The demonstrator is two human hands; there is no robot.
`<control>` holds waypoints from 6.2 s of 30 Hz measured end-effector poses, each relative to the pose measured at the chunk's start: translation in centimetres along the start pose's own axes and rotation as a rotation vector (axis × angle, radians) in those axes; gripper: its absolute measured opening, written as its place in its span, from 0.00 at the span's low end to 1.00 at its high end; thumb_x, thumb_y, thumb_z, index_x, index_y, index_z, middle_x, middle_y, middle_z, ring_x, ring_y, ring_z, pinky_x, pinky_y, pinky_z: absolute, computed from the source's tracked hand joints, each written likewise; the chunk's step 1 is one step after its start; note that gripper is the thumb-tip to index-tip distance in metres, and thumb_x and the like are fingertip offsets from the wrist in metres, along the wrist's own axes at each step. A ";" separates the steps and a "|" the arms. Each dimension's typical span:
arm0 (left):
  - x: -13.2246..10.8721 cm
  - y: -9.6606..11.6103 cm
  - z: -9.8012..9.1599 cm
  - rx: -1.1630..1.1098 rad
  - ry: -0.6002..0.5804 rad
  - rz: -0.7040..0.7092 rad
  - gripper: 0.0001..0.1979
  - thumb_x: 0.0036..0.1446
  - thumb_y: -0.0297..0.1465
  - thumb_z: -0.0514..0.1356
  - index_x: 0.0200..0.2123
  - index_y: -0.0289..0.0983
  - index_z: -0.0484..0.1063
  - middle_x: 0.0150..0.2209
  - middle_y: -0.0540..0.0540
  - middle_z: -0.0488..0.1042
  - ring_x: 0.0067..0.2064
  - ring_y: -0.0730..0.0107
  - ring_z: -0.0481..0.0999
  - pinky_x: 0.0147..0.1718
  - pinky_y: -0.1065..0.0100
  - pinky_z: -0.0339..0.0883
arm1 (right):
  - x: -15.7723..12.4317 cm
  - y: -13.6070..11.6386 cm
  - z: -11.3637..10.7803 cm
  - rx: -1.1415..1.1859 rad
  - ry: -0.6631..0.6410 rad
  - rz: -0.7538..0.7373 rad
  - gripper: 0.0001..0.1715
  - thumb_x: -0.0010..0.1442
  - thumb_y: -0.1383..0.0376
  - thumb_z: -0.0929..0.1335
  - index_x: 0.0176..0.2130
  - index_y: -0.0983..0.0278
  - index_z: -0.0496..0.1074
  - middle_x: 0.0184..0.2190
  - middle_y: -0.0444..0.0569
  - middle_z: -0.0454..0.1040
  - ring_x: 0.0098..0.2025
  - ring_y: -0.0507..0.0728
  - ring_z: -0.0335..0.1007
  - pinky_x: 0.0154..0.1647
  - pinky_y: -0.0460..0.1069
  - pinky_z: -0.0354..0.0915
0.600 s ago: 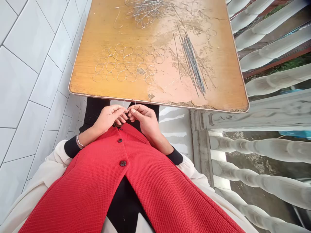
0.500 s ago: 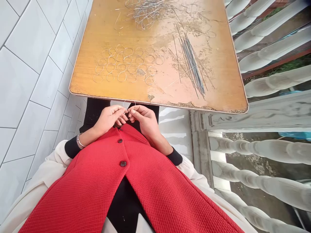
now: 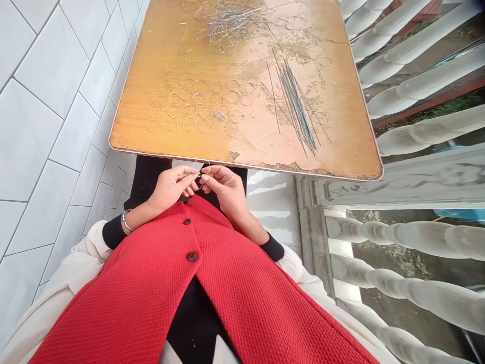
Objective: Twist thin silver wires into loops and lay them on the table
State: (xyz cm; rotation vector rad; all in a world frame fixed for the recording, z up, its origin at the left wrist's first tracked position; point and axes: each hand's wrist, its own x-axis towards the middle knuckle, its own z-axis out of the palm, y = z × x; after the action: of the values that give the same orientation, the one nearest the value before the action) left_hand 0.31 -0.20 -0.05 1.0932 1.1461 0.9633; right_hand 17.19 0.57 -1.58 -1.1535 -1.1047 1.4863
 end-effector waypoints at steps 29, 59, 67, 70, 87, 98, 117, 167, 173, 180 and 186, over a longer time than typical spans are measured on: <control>-0.3 -0.9 0.1 -0.063 0.071 0.043 0.14 0.60 0.40 0.64 0.39 0.35 0.75 0.27 0.49 0.80 0.26 0.77 0.78 0.28 0.75 0.72 | 1.1 -0.3 -0.3 -0.138 -0.045 -0.097 0.25 0.59 0.45 0.71 0.44 0.61 0.79 0.35 0.48 0.79 0.31 0.51 0.72 0.31 0.47 0.70; 0.7 1.1 -0.8 -0.089 -0.031 -0.055 0.09 0.54 0.35 0.66 0.31 0.34 0.80 0.27 0.48 0.77 0.28 0.78 0.70 0.29 0.73 0.65 | -0.3 -0.7 0.6 -0.228 0.026 -0.051 0.18 0.58 0.51 0.72 0.32 0.63 0.76 0.23 0.45 0.76 0.22 0.50 0.67 0.24 0.46 0.65; 0.4 1.5 -0.3 -0.027 -0.031 -0.055 0.09 0.56 0.35 0.65 0.30 0.34 0.79 0.25 0.48 0.76 0.27 0.77 0.71 0.30 0.73 0.66 | -0.3 0.0 0.7 -0.594 0.149 -0.298 0.11 0.63 0.61 0.67 0.30 0.61 0.76 0.22 0.44 0.75 0.23 0.51 0.68 0.28 0.48 0.64; 0.4 1.5 -0.3 -0.031 -0.042 -0.076 0.08 0.56 0.33 0.64 0.30 0.34 0.80 0.25 0.48 0.77 0.27 0.77 0.71 0.30 0.73 0.65 | -0.1 0.2 0.6 -0.747 0.214 -0.453 0.11 0.62 0.64 0.66 0.30 0.60 0.76 0.24 0.46 0.76 0.25 0.52 0.68 0.31 0.48 0.63; 0.7 1.5 -0.2 -0.222 -0.120 -0.240 0.14 0.59 0.34 0.62 0.24 0.33 0.72 0.26 0.47 0.73 0.24 0.80 0.66 0.23 0.76 0.55 | 0.7 1.6 0.2 -1.194 0.312 -0.907 0.18 0.71 0.66 0.60 0.34 0.61 0.76 0.24 0.46 0.76 0.27 0.52 0.70 0.32 0.47 0.64; 0.6 1.4 -0.3 -0.184 -0.109 -0.151 0.15 0.67 0.31 0.55 0.25 0.34 0.66 0.23 0.51 0.70 0.22 0.82 0.64 0.24 0.76 0.58 | 0.1 1.2 0.6 -0.714 0.178 -0.589 0.10 0.66 0.63 0.67 0.39 0.62 0.78 0.29 0.47 0.79 0.27 0.51 0.72 0.32 0.47 0.69; 0.6 2.9 -1.4 -0.356 -0.101 -0.222 0.11 0.59 0.27 0.62 0.23 0.32 0.69 0.20 0.49 0.69 0.19 0.83 0.60 0.16 0.79 0.48 | -0.3 0.2 1.4 0.131 -0.058 -0.107 0.15 0.55 0.53 0.76 0.32 0.61 0.77 0.25 0.42 0.78 0.20 0.48 0.67 0.24 0.46 0.68; 0.8 2.1 -3.3 0.054 -0.125 -0.065 0.03 0.53 0.26 0.65 0.32 0.31 0.78 0.24 0.49 0.77 0.24 0.79 0.73 0.26 0.76 0.70 | -0.4 -0.5 2.1 -0.584 0.082 -0.390 0.07 0.58 0.65 0.66 0.27 0.60 0.70 0.18 0.40 0.71 0.19 0.49 0.61 0.23 0.46 0.60; 0.5 2.3 -2.9 0.036 -0.101 -0.076 0.03 0.53 0.26 0.65 0.31 0.30 0.79 0.24 0.49 0.76 0.23 0.80 0.72 0.25 0.76 0.69 | -0.5 -0.7 2.3 -0.577 0.100 -0.414 0.09 0.58 0.64 0.67 0.27 0.60 0.72 0.18 0.41 0.71 0.18 0.49 0.61 0.21 0.45 0.58; 0.4 2.2 -2.7 0.082 -0.085 -0.050 0.04 0.55 0.26 0.64 0.31 0.31 0.78 0.24 0.49 0.76 0.23 0.81 0.71 0.25 0.76 0.68 | -0.2 -0.1 2.1 -0.532 0.072 -0.354 0.08 0.60 0.62 0.69 0.30 0.61 0.75 0.21 0.42 0.74 0.20 0.49 0.64 0.23 0.46 0.63; 0.5 2.4 -2.4 0.110 0.001 -0.050 0.03 0.55 0.25 0.63 0.31 0.31 0.76 0.24 0.50 0.75 0.22 0.81 0.70 0.24 0.76 0.67 | -0.5 0.5 1.2 -0.448 0.014 -0.309 0.17 0.61 0.54 0.71 0.44 0.61 0.77 0.24 0.42 0.75 0.24 0.51 0.69 0.27 0.48 0.67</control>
State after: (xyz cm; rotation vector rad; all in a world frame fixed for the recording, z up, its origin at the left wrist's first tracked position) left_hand -2.10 1.13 2.08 1.1467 1.2338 0.8703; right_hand 16.04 -0.17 -1.85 -1.2178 -1.5784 1.0177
